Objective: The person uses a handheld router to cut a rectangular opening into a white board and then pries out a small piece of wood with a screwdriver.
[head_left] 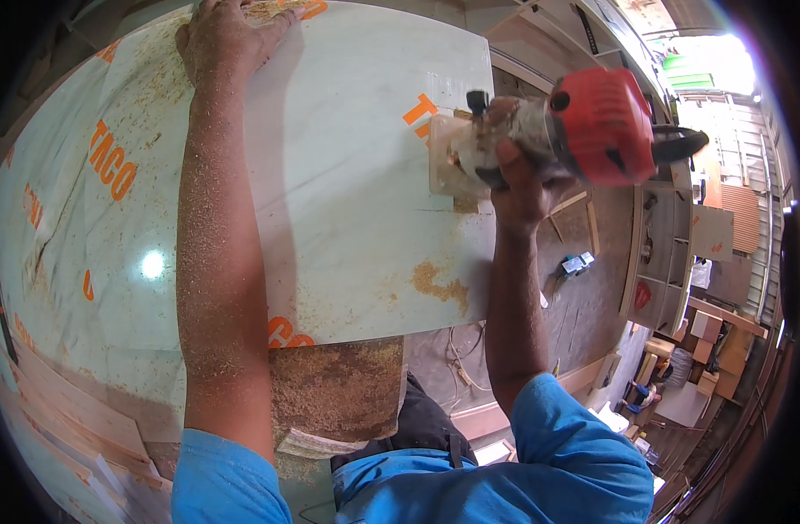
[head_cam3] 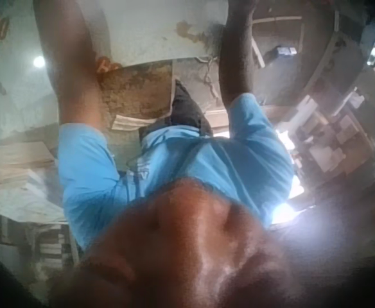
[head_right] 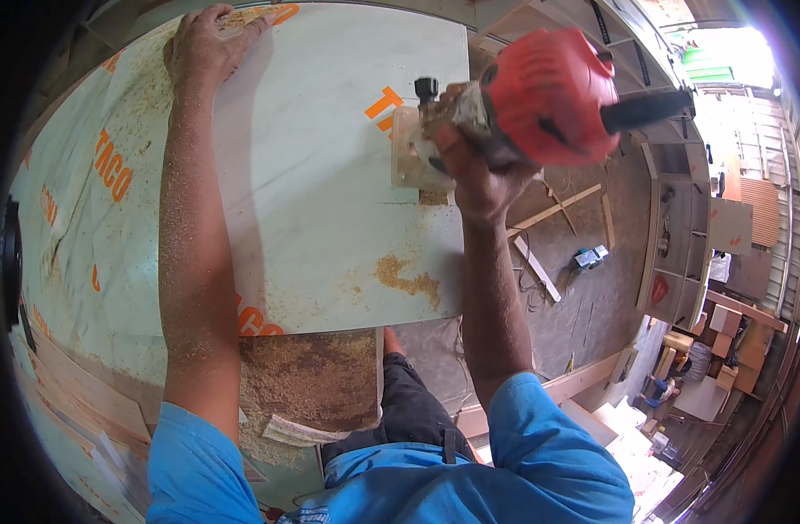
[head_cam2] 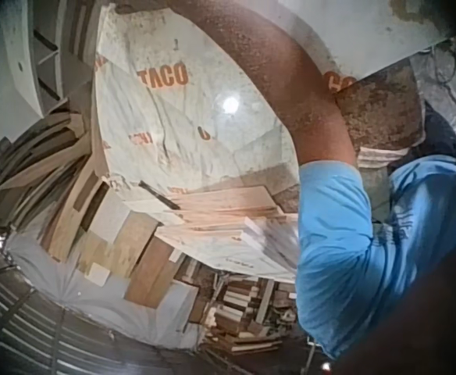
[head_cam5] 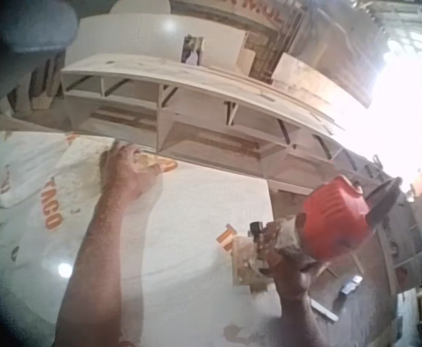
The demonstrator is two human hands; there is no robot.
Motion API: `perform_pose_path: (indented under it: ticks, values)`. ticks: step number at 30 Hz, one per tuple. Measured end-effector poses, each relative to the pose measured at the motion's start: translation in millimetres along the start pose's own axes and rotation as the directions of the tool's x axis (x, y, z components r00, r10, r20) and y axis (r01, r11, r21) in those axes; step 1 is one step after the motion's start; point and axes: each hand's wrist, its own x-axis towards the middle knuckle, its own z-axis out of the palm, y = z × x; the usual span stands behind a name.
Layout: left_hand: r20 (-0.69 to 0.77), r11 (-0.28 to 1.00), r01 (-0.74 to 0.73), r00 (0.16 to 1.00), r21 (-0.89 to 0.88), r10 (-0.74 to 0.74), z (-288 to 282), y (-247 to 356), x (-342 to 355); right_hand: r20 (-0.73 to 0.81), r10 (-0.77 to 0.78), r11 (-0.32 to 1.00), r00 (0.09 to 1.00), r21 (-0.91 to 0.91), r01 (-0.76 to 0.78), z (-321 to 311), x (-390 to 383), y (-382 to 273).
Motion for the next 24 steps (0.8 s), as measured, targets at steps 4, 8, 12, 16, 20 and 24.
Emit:
perform_pose_path:
  ticks: [4,8,12,16,20,24]
  values:
    - [0.065,0.999,-0.01,0.998,0.046,0.007,0,-2,4,0.032,0.048,0.998,0.998,0.037,-0.049,5,-24,-20]
    - [0.092,1.0,0.005,0.996,0.029,-0.008,15,-10,5,0.022,0.034,0.999,0.999,-0.005,-0.034,-6,-35,-28]
    - [0.017,0.965,-0.164,0.986,0.205,0.164,44,-48,20,-0.066,0.057,0.997,0.996,0.053,-0.054,5,-33,-29]
    - [-0.012,0.965,-0.17,0.984,0.201,0.176,35,-45,17,-0.075,0.049,0.994,0.996,0.104,-0.041,2,-11,-6]
    - [-0.055,0.998,0.059,0.997,0.02,-0.058,5,6,-5,-0.07,-0.001,0.998,0.998,0.056,0.005,-7,14,10]
    - [0.147,0.997,0.073,0.986,0.032,-0.077,-13,10,-2,-0.077,-0.017,1.0,0.997,0.008,0.018,0,30,20]
